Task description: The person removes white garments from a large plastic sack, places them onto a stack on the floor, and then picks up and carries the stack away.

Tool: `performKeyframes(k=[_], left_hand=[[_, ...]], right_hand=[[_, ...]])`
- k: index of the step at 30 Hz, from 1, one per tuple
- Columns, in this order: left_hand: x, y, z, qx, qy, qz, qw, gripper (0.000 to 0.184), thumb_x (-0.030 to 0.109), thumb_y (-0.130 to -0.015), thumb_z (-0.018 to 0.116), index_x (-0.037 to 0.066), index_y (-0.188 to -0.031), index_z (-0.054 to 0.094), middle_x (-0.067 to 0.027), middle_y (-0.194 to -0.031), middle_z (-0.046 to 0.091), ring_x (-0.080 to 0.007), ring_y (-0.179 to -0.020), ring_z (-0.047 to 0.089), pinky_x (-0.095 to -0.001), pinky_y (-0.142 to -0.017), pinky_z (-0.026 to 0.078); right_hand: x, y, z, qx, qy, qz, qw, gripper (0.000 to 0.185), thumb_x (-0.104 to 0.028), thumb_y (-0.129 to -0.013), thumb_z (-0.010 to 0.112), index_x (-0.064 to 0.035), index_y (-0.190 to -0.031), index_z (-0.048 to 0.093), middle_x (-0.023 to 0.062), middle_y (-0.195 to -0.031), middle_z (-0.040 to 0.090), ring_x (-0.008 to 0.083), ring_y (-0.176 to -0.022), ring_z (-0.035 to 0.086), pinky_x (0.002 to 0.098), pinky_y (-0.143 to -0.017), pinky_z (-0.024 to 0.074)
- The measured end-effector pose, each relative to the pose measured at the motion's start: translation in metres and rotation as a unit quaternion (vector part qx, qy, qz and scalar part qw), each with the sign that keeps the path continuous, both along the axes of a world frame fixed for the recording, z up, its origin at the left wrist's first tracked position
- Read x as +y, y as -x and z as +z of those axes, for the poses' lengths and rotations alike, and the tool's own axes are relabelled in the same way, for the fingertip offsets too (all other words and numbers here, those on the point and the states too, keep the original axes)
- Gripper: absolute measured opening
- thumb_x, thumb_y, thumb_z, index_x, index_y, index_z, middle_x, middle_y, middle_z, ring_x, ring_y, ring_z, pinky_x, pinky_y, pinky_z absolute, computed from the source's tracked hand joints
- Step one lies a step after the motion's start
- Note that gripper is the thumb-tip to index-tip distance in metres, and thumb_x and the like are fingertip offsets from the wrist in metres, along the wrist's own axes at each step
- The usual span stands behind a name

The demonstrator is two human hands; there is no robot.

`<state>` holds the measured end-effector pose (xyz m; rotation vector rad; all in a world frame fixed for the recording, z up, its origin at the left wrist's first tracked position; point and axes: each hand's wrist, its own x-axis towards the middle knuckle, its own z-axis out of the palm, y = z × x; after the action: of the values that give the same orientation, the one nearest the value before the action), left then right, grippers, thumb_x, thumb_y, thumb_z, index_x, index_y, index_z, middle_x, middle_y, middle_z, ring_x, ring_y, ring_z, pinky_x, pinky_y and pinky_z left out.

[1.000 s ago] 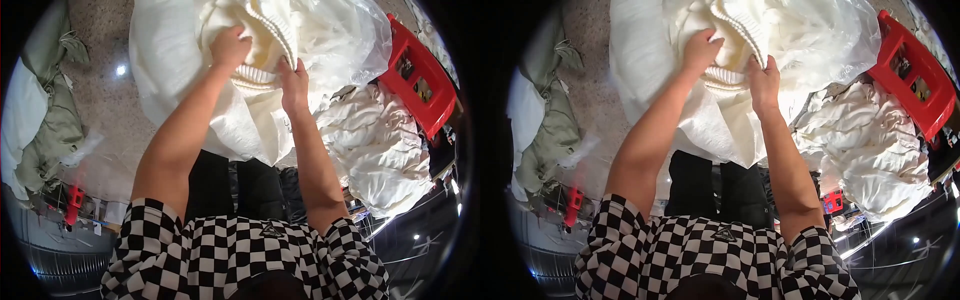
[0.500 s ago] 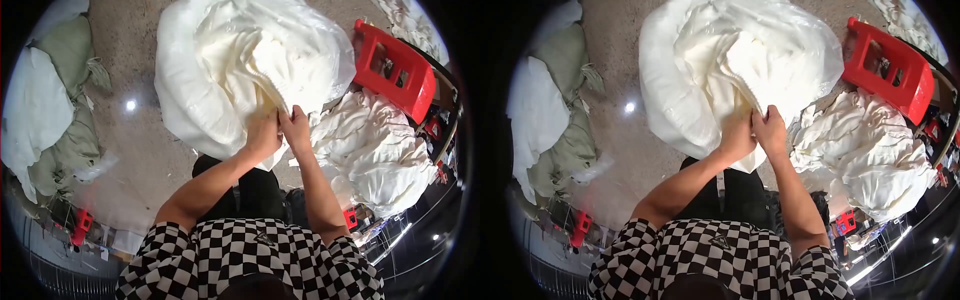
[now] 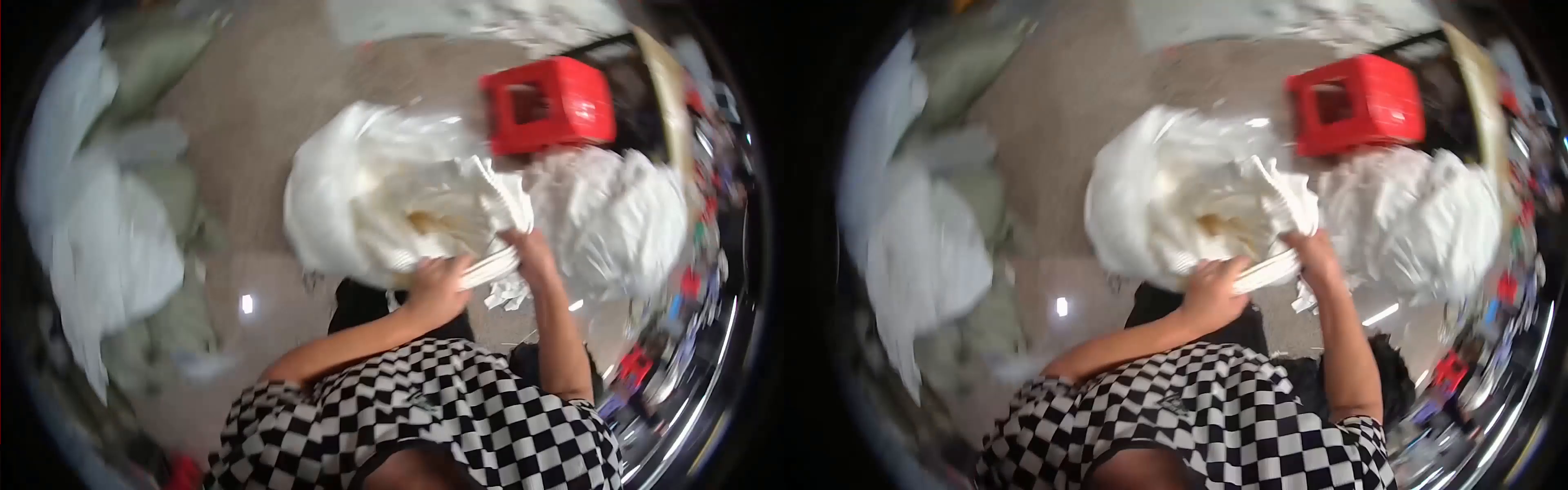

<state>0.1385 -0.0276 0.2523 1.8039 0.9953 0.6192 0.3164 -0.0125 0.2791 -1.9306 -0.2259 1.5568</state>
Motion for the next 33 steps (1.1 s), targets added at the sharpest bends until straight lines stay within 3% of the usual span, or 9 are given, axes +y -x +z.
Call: performKeyframes(k=[3, 6, 7, 10, 18, 21, 25, 28, 33], left_hand=[[-0.011, -0.013, -0.014, -0.011, -0.12, -0.079, 0.99, 0.04, 0.013, -0.06, 0.067, 0.006, -0.097, 0.053, -0.0104, -0.089, 0.058, -0.0278, -0.085, 0.053, -0.0432, -0.078, 0.034], [-0.009, -0.038, 0.0, -0.032, -0.186, -0.207, 0.96, 0.045, 0.021, -0.061, 0.07, 0.007, -0.101, 0.054, -0.0077, -0.096, 0.058, -0.0267, -0.094, 0.052, -0.0463, -0.089, 0.027], [-0.014, -0.041, 0.011, -0.037, -0.197, -0.237, 0.951, 0.043, 0.023, -0.062, 0.07, 0.006, -0.1, 0.056, -0.0097, -0.094, 0.06, -0.0292, -0.092, 0.055, -0.0436, -0.087, 0.034], [-0.031, -0.088, 0.06, -0.014, 0.023, -0.386, 0.922, 0.04, 0.023, -0.064, 0.07, 0.005, -0.098, 0.058, -0.0141, -0.09, 0.062, -0.0311, -0.087, 0.058, -0.0385, -0.078, 0.043], [-0.144, -0.286, 0.23, -0.26, 0.125, -0.63, 0.721, 0.034, 0.009, -0.066, 0.063, 0.001, -0.098, 0.057, -0.0159, -0.093, 0.062, -0.0232, -0.087, 0.06, -0.0313, -0.078, 0.044], [-0.173, -0.362, 0.293, -0.363, 0.17, -0.618, 0.677, 0.03, 0.008, -0.066, 0.06, -0.002, -0.094, 0.057, -0.0142, -0.089, 0.063, -0.0201, -0.084, 0.059, -0.0308, -0.076, 0.045], [-0.176, -0.481, 0.331, -0.372, 0.219, -0.555, 0.711, 0.026, 0.008, -0.066, 0.06, -0.002, -0.09, 0.059, -0.0113, -0.083, 0.063, -0.0141, -0.078, 0.059, -0.0283, -0.071, 0.046], [-0.15, -0.572, 0.33, -0.362, 0.254, -0.488, 0.752, 0.021, 0.006, -0.065, 0.059, 0.0, -0.085, 0.061, -0.0067, -0.077, 0.062, -0.0101, -0.07, 0.057, -0.026, -0.064, 0.046], [-0.107, -0.713, 0.263, -0.297, 0.334, -0.347, 0.825, 0.015, 0.006, -0.062, 0.06, 0.001, -0.077, 0.06, -0.0013, -0.069, 0.057, -0.0097, -0.059, 0.051, -0.0257, -0.054, 0.042]], right_hand=[[-0.076, -0.019, 0.06, -0.099, -0.137, -0.168, 0.971, 0.03, 0.0, -0.068, 0.058, 0.0046, -0.098, 0.056, 0.0085, -0.088, 0.061, 0.0171, -0.078, 0.058, 0.03, -0.073, 0.0457], [-0.12, -0.013, 0.101, -0.021, -0.239, -0.331, 0.913, 0.039, 0.001, -0.067, 0.056, 0.0052, -0.106, 0.051, 0.0097, -0.093, 0.06, 0.0184, -0.081, 0.059, 0.0295, -0.073, 0.047], [-0.135, -0.006, 0.121, -0.027, -0.253, -0.37, 0.894, 0.039, 0.002, -0.067, 0.056, 0.0053, -0.106, 0.051, 0.0103, -0.094, 0.06, 0.0188, -0.082, 0.059, 0.0295, -0.073, 0.0478], [-0.189, -0.024, 0.161, -0.074, -0.352, -0.448, 0.819, 0.037, 0.003, -0.066, 0.054, 0.0071, -0.103, 0.052, 0.0134, -0.093, 0.06, 0.0203, -0.081, 0.061, 0.0301, -0.072, 0.0501], [-0.302, -0.177, 0.325, -0.394, -0.415, -0.559, 0.6, 0.031, -0.013, -0.075, 0.054, 0.0029, -0.102, 0.055, 0.0116, -0.093, 0.06, 0.0216, -0.081, 0.061, 0.0315, -0.075, 0.049], [-0.322, -0.275, 0.391, -0.377, -0.414, -0.525, 0.641, 0.029, -0.017, -0.077, 0.053, 0.0028, -0.097, 0.058, 0.0133, -0.089, 0.062, 0.0217, -0.076, 0.063, 0.0305, -0.07, 0.051], [-0.304, -0.425, 0.431, -0.433, -0.386, -0.445, 0.682, 0.023, -0.013, -0.074, 0.058, 0.003, -0.089, 0.061, 0.0101, -0.078, 0.064, 0.0187, -0.066, 0.063, 0.0267, -0.061, 0.0508], [-0.268, -0.549, 0.413, -0.505, -0.326, -0.373, 0.707, 0.021, -0.015, -0.074, 0.059, 0.0014, -0.086, 0.062, 0.0061, -0.073, 0.062, 0.0146, -0.061, 0.061, 0.0254, -0.056, 0.0474], [-0.184, -0.748, 0.325, -0.675, -0.274, -0.254, 0.636, 0.027, -0.024, -0.06, 0.069, -0.001, -0.073, 0.063, 0.008, -0.06, 0.06, 0.0175, -0.057, 0.057, 0.0318, -0.056, 0.0451]])
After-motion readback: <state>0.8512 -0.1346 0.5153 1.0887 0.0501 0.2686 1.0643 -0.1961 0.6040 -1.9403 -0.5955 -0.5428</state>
